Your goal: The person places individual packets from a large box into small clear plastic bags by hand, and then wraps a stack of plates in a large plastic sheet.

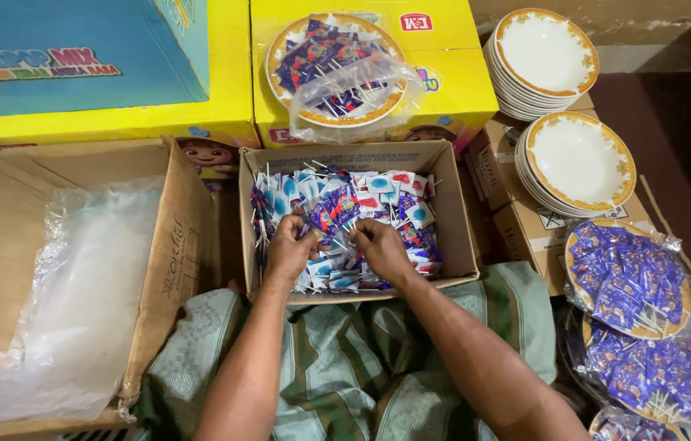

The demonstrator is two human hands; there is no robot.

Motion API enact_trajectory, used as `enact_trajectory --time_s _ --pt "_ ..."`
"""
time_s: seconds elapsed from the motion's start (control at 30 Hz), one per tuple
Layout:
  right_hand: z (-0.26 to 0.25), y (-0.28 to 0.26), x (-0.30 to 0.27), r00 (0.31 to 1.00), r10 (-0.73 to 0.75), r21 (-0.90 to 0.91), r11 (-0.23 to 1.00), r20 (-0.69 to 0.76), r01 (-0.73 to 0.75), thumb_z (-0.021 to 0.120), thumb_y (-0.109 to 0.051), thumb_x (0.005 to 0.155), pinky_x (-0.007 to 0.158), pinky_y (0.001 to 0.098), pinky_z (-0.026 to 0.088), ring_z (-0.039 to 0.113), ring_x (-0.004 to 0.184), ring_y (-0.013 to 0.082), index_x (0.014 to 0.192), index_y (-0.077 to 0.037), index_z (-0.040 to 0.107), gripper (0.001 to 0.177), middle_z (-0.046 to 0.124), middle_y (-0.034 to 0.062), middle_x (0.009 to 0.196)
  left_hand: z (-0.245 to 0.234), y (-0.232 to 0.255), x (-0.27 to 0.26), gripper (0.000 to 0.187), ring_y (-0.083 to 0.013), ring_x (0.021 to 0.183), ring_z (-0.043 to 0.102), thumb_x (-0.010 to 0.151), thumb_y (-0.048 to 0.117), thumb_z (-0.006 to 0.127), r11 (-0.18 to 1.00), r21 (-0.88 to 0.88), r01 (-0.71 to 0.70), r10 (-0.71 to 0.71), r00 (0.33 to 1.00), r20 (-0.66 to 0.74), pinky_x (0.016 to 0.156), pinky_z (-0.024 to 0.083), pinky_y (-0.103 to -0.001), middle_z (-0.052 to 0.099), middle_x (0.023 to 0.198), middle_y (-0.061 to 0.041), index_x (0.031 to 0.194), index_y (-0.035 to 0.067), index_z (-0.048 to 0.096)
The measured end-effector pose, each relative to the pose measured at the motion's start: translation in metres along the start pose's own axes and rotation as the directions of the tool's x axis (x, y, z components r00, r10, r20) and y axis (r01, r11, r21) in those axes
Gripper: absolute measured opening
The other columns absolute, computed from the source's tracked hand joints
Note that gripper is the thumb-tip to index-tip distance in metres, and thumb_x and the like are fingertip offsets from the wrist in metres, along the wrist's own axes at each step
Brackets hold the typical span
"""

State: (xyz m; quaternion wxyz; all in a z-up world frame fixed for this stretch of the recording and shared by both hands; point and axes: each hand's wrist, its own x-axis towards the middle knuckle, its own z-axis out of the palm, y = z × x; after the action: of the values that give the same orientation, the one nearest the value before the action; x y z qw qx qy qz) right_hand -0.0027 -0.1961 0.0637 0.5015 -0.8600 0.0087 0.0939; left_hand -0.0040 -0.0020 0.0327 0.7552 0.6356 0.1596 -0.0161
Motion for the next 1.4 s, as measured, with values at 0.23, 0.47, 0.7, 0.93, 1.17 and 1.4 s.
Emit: enact_trajectory --time_s 0.23,0.47,0.7,0.93,1.17,1.4 --pt "0.005 -0.007 -0.003 0.999 0.025 -0.002 1.0 0.021 -0.025 0.068 -0.028 0.092 0.078 0.0354 0.053 0.073 0.076 0.023 0.092 -0.018 0.078 0.014 0.075 0.0038 0.069 -0.006 -0.014 0.009 0.027 -0.0254 0.066 0.073 0.088 0.004 0.07 1.0 0.013 0.02 -0.02 0.997 0.072 0.056 0.067 -0.033 0.062 0.087 -0.014 0.107 0.003 0.05" --pt "0.002 -0.003 0.0 0.999 0.007 -0.018 1.0 0.036 -0.007 0.066 -0.025 0.094 0.08 0.0351 0.053 0.074 0.075 0.023 0.093 -0.017 0.078 0.014 0.074 0.0051 0.068 -0.002 -0.013 0.009 0.038 -0.0271 0.073 0.074 0.089 0.01 0.073 0.993 -0.073 0.093 -0.081 0.985 0.152 0.062 0.068 -0.035 0.057 0.097 -0.014 0.12 0.003 0.05" --pt "0.006 0.006 0.001 0.997 -0.016 -0.02 1.0 0.079 0.018 0.069 -0.024 0.093 0.068 0.0301 0.054 0.072 0.063 0.0194 0.093 -0.019 0.08 0.012 0.074 0.0032 0.063 -0.004 0.035 -0.021 0.028 -0.0234 0.061 0.075 0.094 0.02 0.072 0.977 0.182 0.112 -0.125 0.99 0.059 0.052 0.066 -0.027 0.067 0.094 -0.018 0.119 0.009 0.068" --pt "-0.006 -0.003 -0.001 0.995 0.002 0.226 0.974 0.103 -0.026 0.068 -0.014 0.093 0.055 0.0261 0.05 0.061 0.052 0.0144 0.094 -0.003 0.078 0.015 0.07 0.0092 0.06 -0.002 0.025 -0.012 0.023 -0.0299 0.066 0.075 0.093 0.026 0.076 0.996 0.039 0.086 -0.088 0.995 0.052 0.055 0.066 -0.037 0.065 0.087 -0.018 0.105 0.007 0.071" --pt "-0.062 -0.081 -0.002 0.993 0.089 0.573 0.819 -0.079 -0.028 0.069 -0.008 0.094 0.047 0.0218 0.054 0.064 0.056 0.0126 0.095 0.006 0.069 0.014 0.067 0.0106 0.069 -0.001 0.006 0.003 0.024 -0.0209 0.075 0.074 0.101 0.034 0.06 0.983 -0.172 0.067 -0.055 0.996 0.071 0.056 0.057 -0.024 0.069 0.085 -0.01 0.102 0.011 0.068" --pt "-0.084 -0.125 0.065 0.969 0.124 0.655 0.754 -0.215 0.049 0.065 -0.007 0.095 0.046 0.0235 0.053 0.062 0.052 0.012 0.091 0.0 0.063 0.009 0.061 0.0041 0.064 -0.001 0.032 -0.016 0.025 -0.0258 0.082 0.078 0.091 0.034 0.071 0.988 0.135 0.072 -0.082 0.994 0.068 0.068 0.065 -0.036 0.076 0.089 -0.014 0.1 0.011 0.073"
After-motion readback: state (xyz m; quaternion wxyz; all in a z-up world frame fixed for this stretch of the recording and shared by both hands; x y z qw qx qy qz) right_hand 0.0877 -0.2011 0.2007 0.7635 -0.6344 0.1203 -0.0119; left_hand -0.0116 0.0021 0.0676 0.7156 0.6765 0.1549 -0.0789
